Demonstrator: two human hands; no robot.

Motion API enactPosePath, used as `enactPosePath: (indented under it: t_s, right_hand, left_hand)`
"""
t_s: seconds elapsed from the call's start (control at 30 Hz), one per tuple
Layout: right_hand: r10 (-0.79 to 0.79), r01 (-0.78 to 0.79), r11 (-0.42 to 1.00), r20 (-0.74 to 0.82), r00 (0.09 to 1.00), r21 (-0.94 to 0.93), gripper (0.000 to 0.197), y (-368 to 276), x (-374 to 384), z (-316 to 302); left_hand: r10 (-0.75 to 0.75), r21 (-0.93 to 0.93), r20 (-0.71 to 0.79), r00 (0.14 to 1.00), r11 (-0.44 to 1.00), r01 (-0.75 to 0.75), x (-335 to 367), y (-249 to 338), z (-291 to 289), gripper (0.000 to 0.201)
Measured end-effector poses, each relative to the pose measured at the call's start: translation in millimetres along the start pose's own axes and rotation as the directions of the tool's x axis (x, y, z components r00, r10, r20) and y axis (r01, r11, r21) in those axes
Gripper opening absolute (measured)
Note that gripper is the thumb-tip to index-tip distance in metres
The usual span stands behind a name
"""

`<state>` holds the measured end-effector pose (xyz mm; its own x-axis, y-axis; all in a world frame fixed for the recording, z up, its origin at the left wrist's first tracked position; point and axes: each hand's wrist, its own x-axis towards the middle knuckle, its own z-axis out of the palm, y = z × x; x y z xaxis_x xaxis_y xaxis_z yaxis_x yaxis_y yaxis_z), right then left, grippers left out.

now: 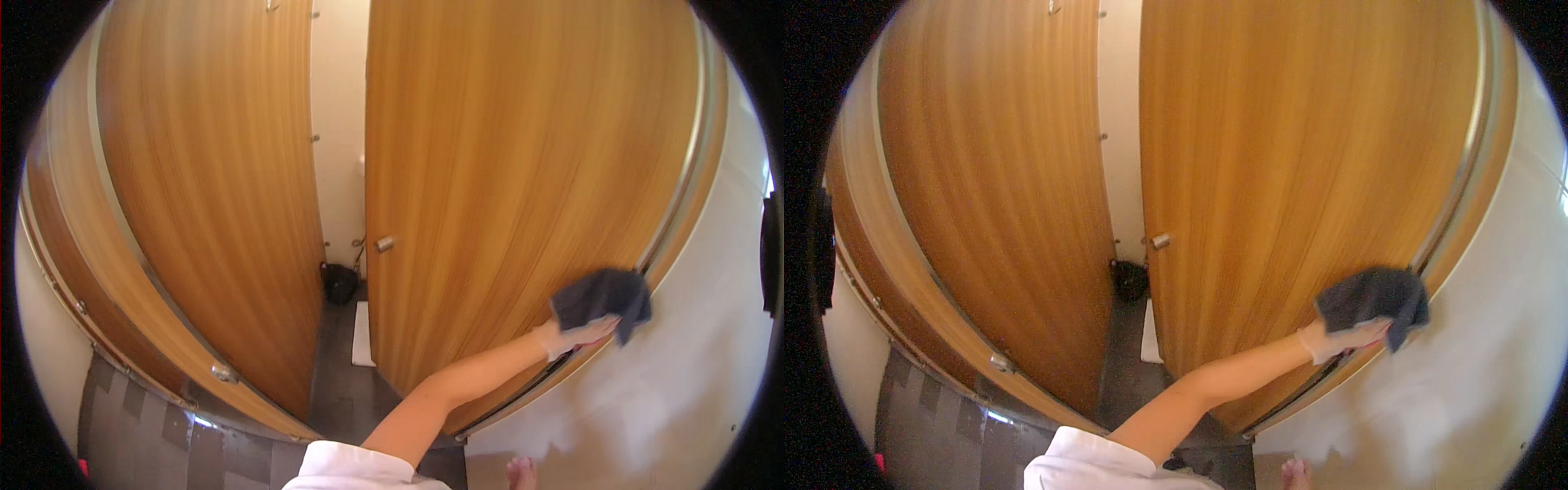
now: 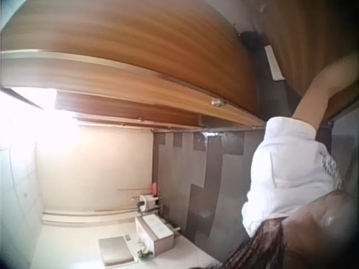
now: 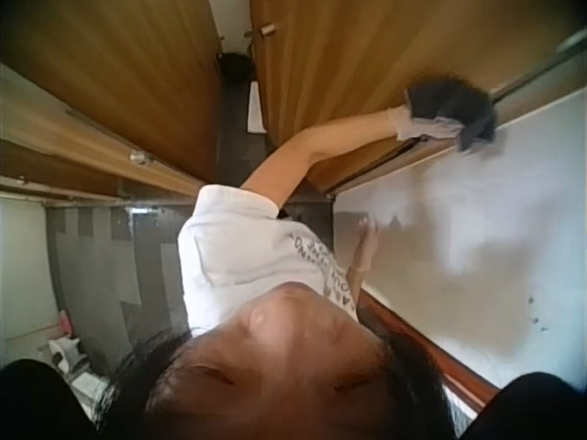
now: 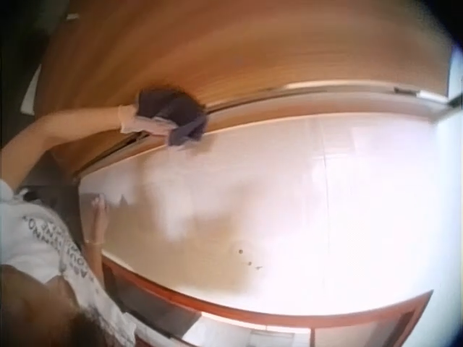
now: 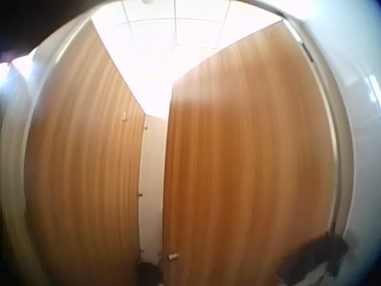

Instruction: Cleaning bathroom surfaces, including the sink and stall doors.

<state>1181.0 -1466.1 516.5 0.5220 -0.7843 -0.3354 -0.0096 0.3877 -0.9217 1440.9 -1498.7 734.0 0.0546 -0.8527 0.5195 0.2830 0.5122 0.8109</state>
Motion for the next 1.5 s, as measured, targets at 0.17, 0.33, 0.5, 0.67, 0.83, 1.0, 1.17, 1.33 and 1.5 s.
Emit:
enactPosePath:
  t_s: [0.17,0.33,0.5,0.67,0.83,1.0,1.17,1.33,1.5]
  right_hand:
    - [-0.065,0.066,0.994,0.021,0.998,-0.085,0.040,-17,-7,20]
    - [-0.064,0.067,0.996,0.045,0.997,-0.066,0.044,25,7,14]
    - [0.084,-0.088,0.996,-0.173,0.981,-0.018,0.037,39,23,27]
    - [0.087,-0.101,0.992,-0.175,0.981,-0.075,0.038,36,29,49]
    - [0.101,-0.123,0.989,-0.245,0.964,-0.077,0.038,33,29,69]
    - [-0.022,0.020,0.938,-0.002,1.000,-0.346,0.043,18,5,80]
    - [-0.031,0.006,0.960,-0.084,0.996,-0.281,0.044,40,0,63]
    - [-0.010,-0.026,0.980,-0.183,0.983,-0.195,0.046,46,-23,76]
    - [0.084,-0.113,0.990,-0.290,0.953,-0.084,0.052,50,-44,70]
  left_hand:
    - [-0.146,0.277,-0.213,0.966,0.939,0.203,-78,-20,-71,0.031]
    - [0.591,0.954,-0.265,0.762,0.273,0.120,-136,-30,-189,0.031]
    - [0.489,0.855,-0.472,0.733,0.053,0.515,-199,32,-264,0.033]
    - [0.443,0.619,-0.622,0.645,-0.227,0.752,-228,41,-306,0.036]
    - [0.690,0.647,-0.419,0.590,-0.229,0.727,-221,37,-335,0.037]
    - [0.603,0.566,-0.693,0.394,0.117,0.816,-198,16,-360,0.028]
    - [0.314,0.352,-0.934,0.168,0.888,0.295,-145,-17,-363,0.030]
    - [0.324,0.324,-0.945,-0.044,0.911,-0.254,-126,-20,-395,0.041]
    - [0.435,0.458,-0.887,0.153,0.867,0.197,-97,-56,-399,0.030]
